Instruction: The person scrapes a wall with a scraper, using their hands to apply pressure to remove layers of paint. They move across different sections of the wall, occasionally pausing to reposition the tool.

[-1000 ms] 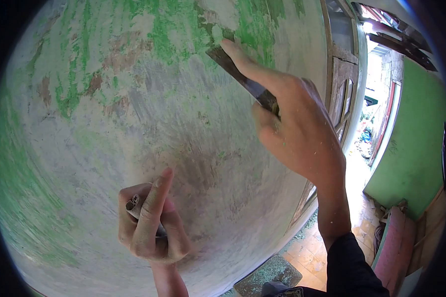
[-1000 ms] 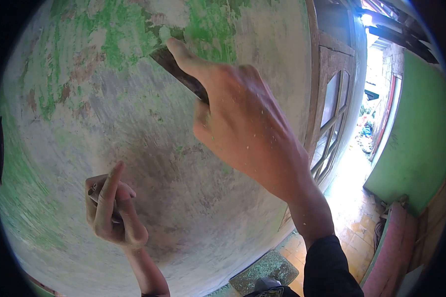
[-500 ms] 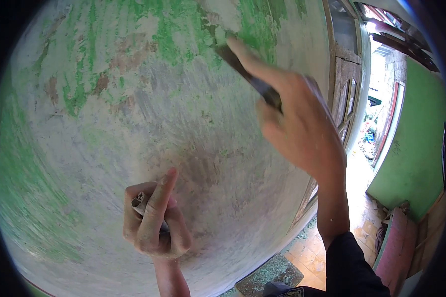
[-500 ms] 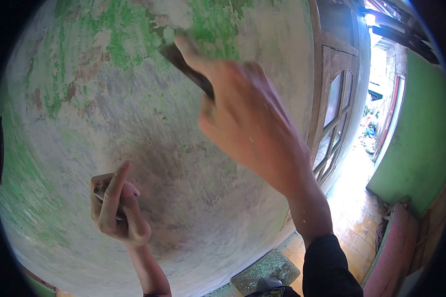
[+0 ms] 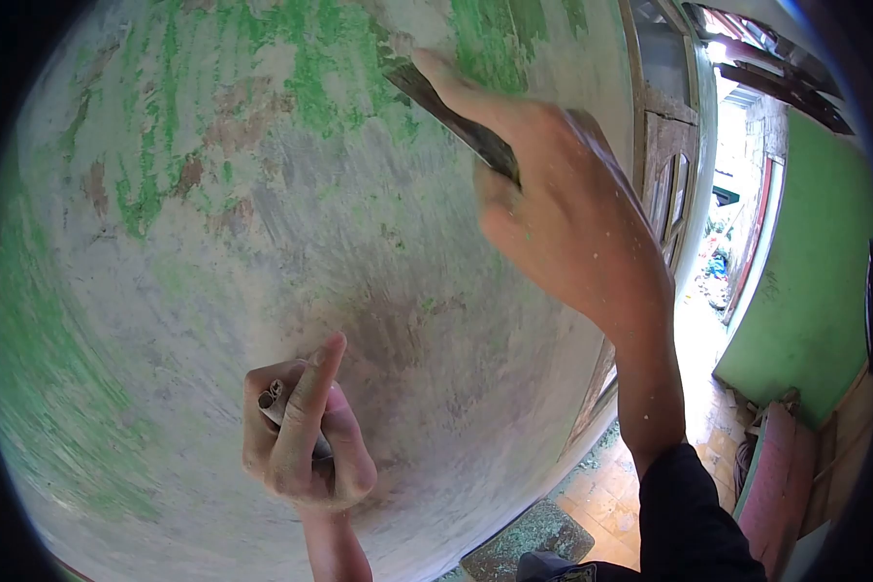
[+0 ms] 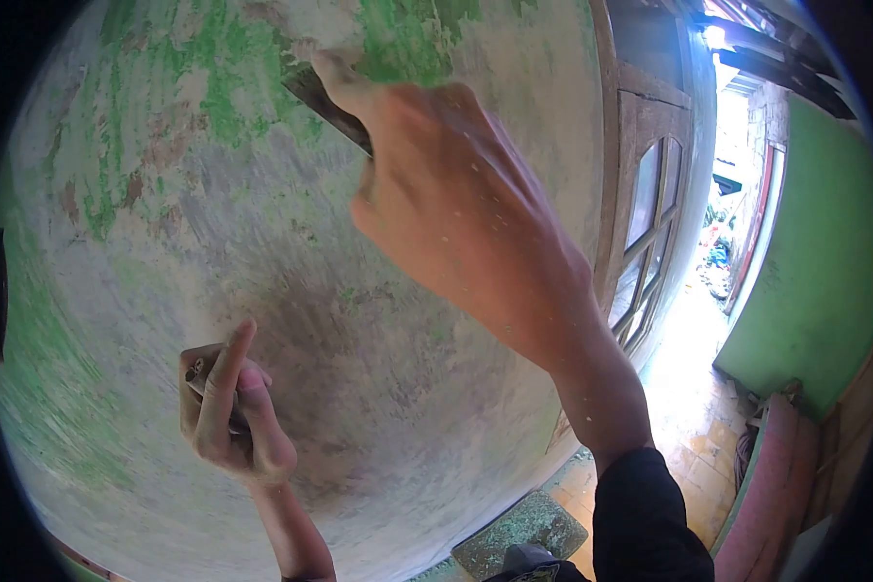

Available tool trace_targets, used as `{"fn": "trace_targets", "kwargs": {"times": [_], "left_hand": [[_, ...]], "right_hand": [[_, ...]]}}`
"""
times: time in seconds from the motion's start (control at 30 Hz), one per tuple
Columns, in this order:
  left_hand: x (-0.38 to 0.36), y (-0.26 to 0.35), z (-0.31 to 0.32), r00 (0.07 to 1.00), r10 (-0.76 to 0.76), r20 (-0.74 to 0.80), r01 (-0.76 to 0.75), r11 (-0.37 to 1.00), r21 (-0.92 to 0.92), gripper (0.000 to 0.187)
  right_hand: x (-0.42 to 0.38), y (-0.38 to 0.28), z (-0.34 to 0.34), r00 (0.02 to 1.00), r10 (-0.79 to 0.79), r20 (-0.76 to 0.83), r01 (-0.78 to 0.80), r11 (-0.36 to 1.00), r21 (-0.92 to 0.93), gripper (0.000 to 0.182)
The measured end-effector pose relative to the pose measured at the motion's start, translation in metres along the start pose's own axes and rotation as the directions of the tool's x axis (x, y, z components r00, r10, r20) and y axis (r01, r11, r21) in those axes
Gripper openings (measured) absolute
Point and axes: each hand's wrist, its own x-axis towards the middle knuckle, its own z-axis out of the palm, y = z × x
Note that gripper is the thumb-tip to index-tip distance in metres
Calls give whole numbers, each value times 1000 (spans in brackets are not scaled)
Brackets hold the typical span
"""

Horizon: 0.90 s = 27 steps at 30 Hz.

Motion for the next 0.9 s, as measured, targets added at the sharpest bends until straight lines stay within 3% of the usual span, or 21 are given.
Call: {"fn": "trace_targets", "kwargs": {"times": [0.07,0.17,0.37,0.5,0.6,0.67,0.9], "left_hand": [[-1,-1,-1,1000,4,-14,-4,1000,6,37],[-1,-1,-1,1000,4,-12,-4,1000,2,38],[1,-4,2,996,64,-64,-63,998,5,46],[-1,-2,3,997,51,-65,-51,999,2,45],[-2,1,-1,1000,-4,6,4,999,48,37],[-2,1,-2,1000,8,0,-8,998,55,36],[-2,-3,0,998,47,-44,-46,999,25,46]], "right_hand": [[-3,-9,-12,934,233,272,-276,952,134,74],[-4,-17,-19,908,254,333,-310,942,128,73],[-9,-9,-10,956,193,223,-236,954,184,72],[-4,-14,-14,910,273,312,-339,923,180,72],[-10,-11,-7,929,257,265,-315,927,204,72],[-11,-9,-6,963,164,216,-208,957,203,64],[-3,-9,-6,959,187,213,-228,955,188,63]]}}
